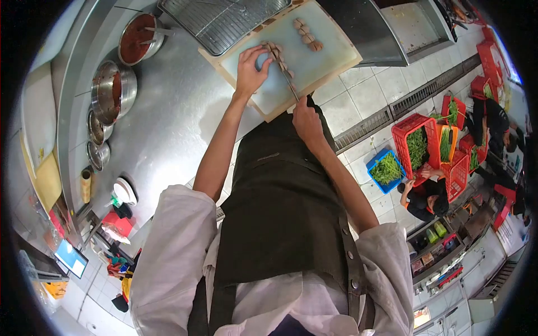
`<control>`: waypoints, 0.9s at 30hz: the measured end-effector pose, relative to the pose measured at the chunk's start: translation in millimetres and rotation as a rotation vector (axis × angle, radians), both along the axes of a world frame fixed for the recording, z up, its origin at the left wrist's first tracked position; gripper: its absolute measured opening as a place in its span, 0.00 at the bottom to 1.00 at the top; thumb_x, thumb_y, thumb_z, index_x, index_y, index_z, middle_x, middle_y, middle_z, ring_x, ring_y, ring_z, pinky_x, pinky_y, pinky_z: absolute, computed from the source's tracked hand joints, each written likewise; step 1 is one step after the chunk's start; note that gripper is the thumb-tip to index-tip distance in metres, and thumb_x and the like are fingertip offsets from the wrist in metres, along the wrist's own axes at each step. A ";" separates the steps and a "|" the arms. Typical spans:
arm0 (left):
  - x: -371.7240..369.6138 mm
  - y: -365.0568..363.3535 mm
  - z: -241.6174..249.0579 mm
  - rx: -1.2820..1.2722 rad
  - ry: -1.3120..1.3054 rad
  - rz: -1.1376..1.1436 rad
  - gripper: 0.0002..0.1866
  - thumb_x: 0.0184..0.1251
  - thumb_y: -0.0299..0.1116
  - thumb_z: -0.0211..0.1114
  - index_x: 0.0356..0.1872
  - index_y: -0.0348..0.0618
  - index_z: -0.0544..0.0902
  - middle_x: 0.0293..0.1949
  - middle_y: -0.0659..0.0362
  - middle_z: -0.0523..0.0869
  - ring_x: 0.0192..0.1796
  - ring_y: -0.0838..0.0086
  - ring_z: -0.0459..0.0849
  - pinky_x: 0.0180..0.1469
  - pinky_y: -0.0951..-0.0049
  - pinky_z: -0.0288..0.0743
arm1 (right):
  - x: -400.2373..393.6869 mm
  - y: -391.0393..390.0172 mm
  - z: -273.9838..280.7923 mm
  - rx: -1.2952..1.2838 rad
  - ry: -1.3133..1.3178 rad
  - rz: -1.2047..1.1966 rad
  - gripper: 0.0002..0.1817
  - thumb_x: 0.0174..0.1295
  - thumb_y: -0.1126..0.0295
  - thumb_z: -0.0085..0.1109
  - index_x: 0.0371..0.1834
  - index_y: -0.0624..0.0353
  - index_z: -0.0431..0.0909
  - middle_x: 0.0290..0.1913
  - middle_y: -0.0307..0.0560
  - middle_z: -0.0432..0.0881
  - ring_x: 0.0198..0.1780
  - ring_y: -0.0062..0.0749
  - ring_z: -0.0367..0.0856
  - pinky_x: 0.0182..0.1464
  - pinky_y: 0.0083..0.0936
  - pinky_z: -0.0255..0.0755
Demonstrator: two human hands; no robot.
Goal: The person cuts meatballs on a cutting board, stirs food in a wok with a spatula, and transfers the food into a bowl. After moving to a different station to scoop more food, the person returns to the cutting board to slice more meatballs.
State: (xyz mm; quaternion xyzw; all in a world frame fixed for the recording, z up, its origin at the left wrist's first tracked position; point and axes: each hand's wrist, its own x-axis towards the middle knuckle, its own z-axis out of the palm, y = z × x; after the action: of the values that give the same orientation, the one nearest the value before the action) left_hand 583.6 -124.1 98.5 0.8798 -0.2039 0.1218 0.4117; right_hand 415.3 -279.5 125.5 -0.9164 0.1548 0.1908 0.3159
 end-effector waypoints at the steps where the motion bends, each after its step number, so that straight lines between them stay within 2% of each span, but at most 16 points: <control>1: -4.8 1.3 1.6 -0.042 0.020 0.032 0.15 0.56 0.30 0.75 0.45 0.41 0.86 0.52 0.52 0.85 0.55 0.56 0.81 0.59 0.61 0.74 | -1.2 -0.7 -2.1 -0.008 0.000 -0.001 0.18 0.72 0.64 0.45 0.57 0.66 0.63 0.31 0.72 0.84 0.37 0.71 0.85 0.41 0.59 0.81; 3: -21.0 3.6 6.0 -0.124 0.053 0.095 0.15 0.55 0.32 0.76 0.44 0.42 0.87 0.50 0.52 0.85 0.53 0.55 0.81 0.58 0.60 0.74 | -1.0 0.7 -10.7 -0.023 -0.008 -0.004 0.15 0.72 0.65 0.45 0.54 0.65 0.63 0.30 0.73 0.83 0.38 0.72 0.85 0.39 0.58 0.81; 6: -64.1 2.1 16.3 0.042 0.123 -0.102 0.15 0.53 0.33 0.77 0.42 0.43 0.87 0.47 0.55 0.86 0.50 0.57 0.81 0.56 0.60 0.74 | 14.7 3.0 -8.3 0.003 -0.085 0.025 0.14 0.72 0.65 0.45 0.52 0.64 0.63 0.31 0.73 0.83 0.38 0.72 0.85 0.38 0.57 0.81; 9: -71.6 -6.3 -8.0 0.035 0.068 -0.101 0.12 0.53 0.33 0.77 0.39 0.44 0.88 0.45 0.59 0.87 0.49 0.60 0.82 0.56 0.62 0.73 | 23.8 8.5 -18.6 0.001 -0.094 0.025 0.13 0.72 0.66 0.46 0.52 0.64 0.63 0.30 0.74 0.83 0.38 0.72 0.84 0.39 0.58 0.81; 10: -71.6 -10.7 -7.3 0.051 0.025 -0.069 0.09 0.54 0.31 0.75 0.37 0.46 0.88 0.41 0.62 0.87 0.48 0.63 0.82 0.52 0.62 0.71 | 22.8 6.0 -13.8 0.004 -0.099 0.027 0.13 0.72 0.67 0.46 0.51 0.64 0.63 0.31 0.74 0.83 0.38 0.73 0.84 0.40 0.59 0.81; 16: -60.7 -15.0 0.1 0.114 0.025 0.009 0.09 0.55 0.31 0.75 0.38 0.50 0.88 0.41 0.62 0.88 0.45 0.63 0.82 0.47 0.61 0.71 | -15.6 -13.2 -7.1 0.082 -0.049 0.057 0.13 0.72 0.67 0.47 0.50 0.66 0.63 0.31 0.76 0.82 0.37 0.75 0.83 0.41 0.63 0.78; 19: -54.8 -19.5 2.8 0.090 0.079 0.146 0.08 0.57 0.32 0.74 0.38 0.50 0.88 0.39 0.61 0.87 0.46 0.62 0.82 0.48 0.62 0.72 | -34.0 -31.8 5.4 0.104 -0.032 0.087 0.13 0.73 0.66 0.47 0.48 0.66 0.63 0.30 0.78 0.81 0.36 0.76 0.81 0.40 0.65 0.75; 22: -45.0 -16.0 7.6 0.088 0.079 0.168 0.09 0.59 0.31 0.73 0.41 0.48 0.87 0.41 0.57 0.87 0.46 0.59 0.82 0.48 0.61 0.73 | -40.9 -50.4 19.9 0.123 -0.010 0.112 0.13 0.74 0.65 0.47 0.46 0.65 0.63 0.28 0.78 0.79 0.36 0.77 0.80 0.38 0.66 0.74; 25: -41.9 -11.5 3.2 -0.105 0.012 0.199 0.09 0.63 0.31 0.69 0.43 0.43 0.85 0.46 0.51 0.84 0.47 0.57 0.82 0.48 0.61 0.75 | -33.0 -64.3 46.0 0.113 -0.011 0.162 0.13 0.74 0.65 0.47 0.47 0.66 0.63 0.28 0.77 0.79 0.36 0.76 0.79 0.38 0.65 0.72; 27: -52.5 -8.2 5.0 -0.179 0.067 0.273 0.10 0.64 0.29 0.67 0.46 0.41 0.82 0.47 0.49 0.81 0.47 0.57 0.80 0.52 0.61 0.74 | -20.1 -69.9 80.9 0.177 -0.050 0.185 0.14 0.73 0.65 0.50 0.49 0.66 0.64 0.28 0.75 0.80 0.35 0.75 0.79 0.39 0.64 0.72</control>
State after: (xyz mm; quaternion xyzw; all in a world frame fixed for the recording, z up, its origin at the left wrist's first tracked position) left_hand 531.1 -132.4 103.5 0.8627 -0.0568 0.1652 0.4746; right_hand 395.2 -349.4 206.4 -0.8998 0.0443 0.2091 0.3805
